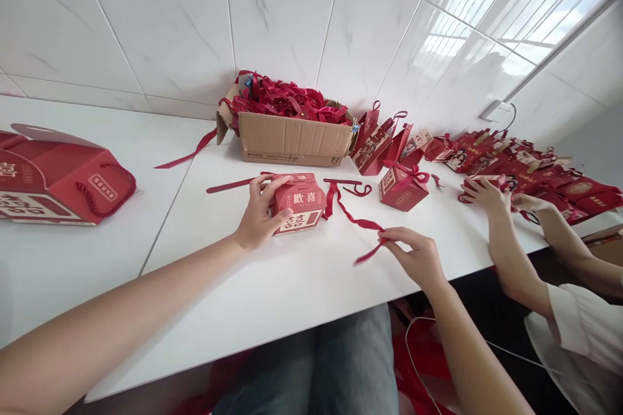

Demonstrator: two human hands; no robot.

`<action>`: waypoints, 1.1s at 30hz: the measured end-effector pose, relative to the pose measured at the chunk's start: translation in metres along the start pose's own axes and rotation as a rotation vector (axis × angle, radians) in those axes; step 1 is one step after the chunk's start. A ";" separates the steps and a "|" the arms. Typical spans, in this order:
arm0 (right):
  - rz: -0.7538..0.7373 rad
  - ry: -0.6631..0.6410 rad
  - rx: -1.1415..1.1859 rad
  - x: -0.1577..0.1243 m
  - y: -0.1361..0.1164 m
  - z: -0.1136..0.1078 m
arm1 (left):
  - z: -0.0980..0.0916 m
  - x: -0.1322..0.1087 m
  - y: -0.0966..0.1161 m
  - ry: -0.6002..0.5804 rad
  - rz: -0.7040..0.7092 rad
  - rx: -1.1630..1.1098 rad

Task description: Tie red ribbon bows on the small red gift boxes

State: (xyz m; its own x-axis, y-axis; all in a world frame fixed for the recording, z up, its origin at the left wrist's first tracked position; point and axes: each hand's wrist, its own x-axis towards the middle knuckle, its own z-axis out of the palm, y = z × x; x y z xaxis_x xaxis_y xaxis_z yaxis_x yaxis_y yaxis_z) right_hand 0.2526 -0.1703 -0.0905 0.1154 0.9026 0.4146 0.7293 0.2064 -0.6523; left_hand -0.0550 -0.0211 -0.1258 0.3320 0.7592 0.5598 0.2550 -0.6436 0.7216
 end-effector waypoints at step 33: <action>0.147 -0.676 1.183 0.099 -0.041 0.060 | -0.008 0.008 0.048 0.117 0.316 0.350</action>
State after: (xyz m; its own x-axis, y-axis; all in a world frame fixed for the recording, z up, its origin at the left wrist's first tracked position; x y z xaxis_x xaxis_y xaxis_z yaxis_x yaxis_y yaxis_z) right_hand 0.1935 -0.0668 -0.0607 -0.4559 0.8805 0.1301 -0.3062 -0.0180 -0.9518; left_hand -0.0477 -0.0447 -0.0831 0.3433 0.5144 0.7858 0.4553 -0.8229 0.3398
